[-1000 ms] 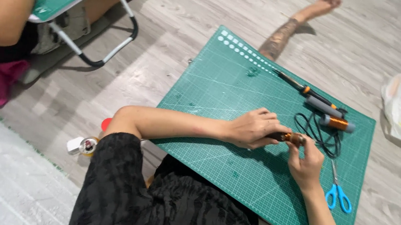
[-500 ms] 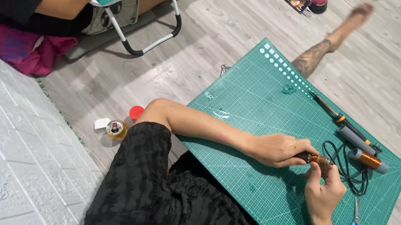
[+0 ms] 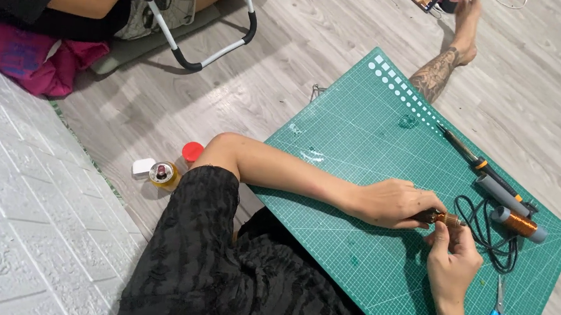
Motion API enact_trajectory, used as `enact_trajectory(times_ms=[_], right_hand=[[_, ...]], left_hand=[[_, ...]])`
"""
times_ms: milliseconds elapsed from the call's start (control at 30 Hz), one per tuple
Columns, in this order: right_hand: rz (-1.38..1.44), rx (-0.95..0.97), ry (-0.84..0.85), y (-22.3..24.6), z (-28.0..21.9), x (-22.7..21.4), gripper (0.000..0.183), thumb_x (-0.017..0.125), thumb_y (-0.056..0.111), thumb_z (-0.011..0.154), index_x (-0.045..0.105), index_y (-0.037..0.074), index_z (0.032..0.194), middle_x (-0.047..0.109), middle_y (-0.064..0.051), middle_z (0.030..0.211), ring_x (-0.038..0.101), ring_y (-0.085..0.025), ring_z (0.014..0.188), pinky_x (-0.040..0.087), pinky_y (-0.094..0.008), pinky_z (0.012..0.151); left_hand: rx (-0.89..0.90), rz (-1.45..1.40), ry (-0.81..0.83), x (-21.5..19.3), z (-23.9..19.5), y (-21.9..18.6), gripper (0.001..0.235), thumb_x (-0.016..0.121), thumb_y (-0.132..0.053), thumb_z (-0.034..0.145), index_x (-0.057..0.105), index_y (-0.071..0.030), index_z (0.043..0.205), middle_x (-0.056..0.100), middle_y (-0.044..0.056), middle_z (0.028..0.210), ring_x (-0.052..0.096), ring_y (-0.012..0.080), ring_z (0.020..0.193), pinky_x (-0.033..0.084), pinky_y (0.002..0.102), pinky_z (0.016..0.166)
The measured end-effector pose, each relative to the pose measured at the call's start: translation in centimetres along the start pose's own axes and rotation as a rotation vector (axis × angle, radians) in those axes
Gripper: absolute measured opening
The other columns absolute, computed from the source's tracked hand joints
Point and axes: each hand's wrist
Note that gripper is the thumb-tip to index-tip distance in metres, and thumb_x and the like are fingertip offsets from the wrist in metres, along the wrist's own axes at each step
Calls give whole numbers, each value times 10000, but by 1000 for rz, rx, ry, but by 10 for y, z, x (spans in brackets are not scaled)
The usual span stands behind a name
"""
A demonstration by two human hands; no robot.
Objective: Winding thin copper wire around a small electronic core on a cutting mat while sitting on the floor.
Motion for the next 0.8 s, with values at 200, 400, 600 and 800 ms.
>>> enact_trajectory(times_ms=[200,400,600,800], right_hand=[[13,53,7,2,0,1,111,489,34,905,534,-54,955,552,-94,660,460,-116,509,326,-201,420],[118,92,56,0,-2,-1,120,457,7,927,492,-84,998,505,-107,655,497,-150,568,384,-219,485],[102,90,75,5,-3,-4,125,458,-24,923,483,-93,1025,528,-128,657,536,-175,595,382,-218,467],[204,72,55,-9,-4,-5,45,480,-22,914,490,-64,905,558,-141,796,509,-148,690,422,-223,623]], left_hand=[[19,78,-37,-7,2,-6,287,558,-233,761,446,-93,986,571,19,914,574,148,793,442,261,671],[5,89,-41,0,-2,-3,295,457,-296,828,432,-92,1040,592,23,954,587,131,792,395,259,676],[-33,23,-72,-2,-3,-7,273,455,-277,827,413,-108,1037,616,5,850,568,115,679,370,246,663],[-137,-305,1,-24,4,-17,228,428,-249,817,374,-94,975,602,-4,664,592,135,528,453,255,461]])
Point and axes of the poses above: each hand's wrist, its own z-axis towards the middle knuckle, its own x-axis out of the palm, y = z × x
